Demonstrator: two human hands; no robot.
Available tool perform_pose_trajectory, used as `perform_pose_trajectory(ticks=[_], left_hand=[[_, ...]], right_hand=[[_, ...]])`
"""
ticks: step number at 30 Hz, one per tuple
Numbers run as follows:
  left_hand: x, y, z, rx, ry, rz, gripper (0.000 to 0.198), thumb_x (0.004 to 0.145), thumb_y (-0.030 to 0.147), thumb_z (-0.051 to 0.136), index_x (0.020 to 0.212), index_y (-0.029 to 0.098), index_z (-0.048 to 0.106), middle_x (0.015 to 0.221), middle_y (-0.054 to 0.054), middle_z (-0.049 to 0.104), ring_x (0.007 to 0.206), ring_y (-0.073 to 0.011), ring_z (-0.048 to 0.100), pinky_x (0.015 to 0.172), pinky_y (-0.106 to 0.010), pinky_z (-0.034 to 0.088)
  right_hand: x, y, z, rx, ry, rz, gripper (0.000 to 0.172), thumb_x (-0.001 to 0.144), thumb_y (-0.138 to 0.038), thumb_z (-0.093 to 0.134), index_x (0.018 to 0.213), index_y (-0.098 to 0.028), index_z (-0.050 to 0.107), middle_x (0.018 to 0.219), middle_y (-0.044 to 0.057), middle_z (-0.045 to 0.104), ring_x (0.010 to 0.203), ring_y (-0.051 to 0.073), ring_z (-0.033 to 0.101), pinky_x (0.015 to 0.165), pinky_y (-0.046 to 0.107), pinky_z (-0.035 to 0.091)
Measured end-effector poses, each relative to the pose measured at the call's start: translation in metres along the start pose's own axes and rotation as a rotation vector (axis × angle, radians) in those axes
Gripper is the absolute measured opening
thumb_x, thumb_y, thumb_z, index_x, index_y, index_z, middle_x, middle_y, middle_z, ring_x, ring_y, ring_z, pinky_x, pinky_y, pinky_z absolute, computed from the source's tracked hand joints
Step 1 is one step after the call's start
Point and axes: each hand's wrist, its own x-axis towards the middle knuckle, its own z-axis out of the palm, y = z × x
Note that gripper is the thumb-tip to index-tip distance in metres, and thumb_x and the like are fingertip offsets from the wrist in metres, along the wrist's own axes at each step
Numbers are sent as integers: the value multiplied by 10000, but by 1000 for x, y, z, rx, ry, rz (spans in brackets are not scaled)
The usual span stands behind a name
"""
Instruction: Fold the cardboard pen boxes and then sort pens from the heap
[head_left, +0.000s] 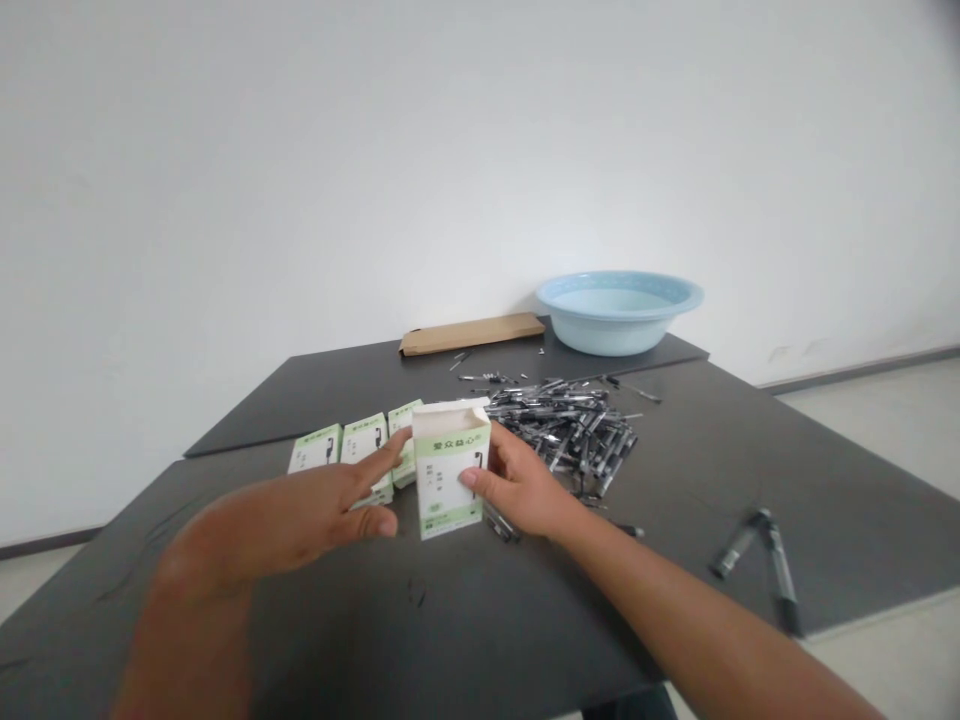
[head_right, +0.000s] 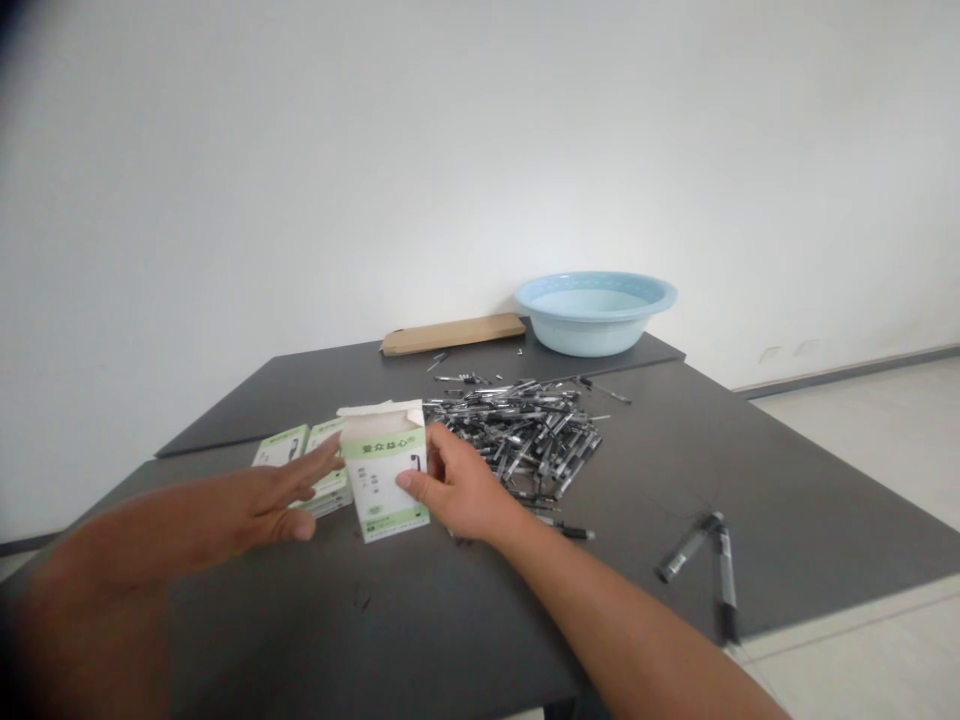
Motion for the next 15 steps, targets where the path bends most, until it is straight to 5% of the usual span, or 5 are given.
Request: perform_pose_trajectory(ticks=[3,15], left_hand=[[-12,-6,2,0,-39,-42,859,878,658,425,1520,239,39,1549,-79,147,1355,-340,288,1062,-418,313],[-21,4,16,-63,-7,-47,954,821,751,402,1497,299,-96,1562,-55,64,1367,-361,241,1071,-467,288]], right_hand=[[3,1,0,52,9,20,371,864,-326,598,1195,-216,473,916,32,614,789,173,591,719,317,502],[-3,-6,-2,-252,-99,-51,334,851,-236,599,1159,-211,471,934,22,610,766,160,563,674,269,450]])
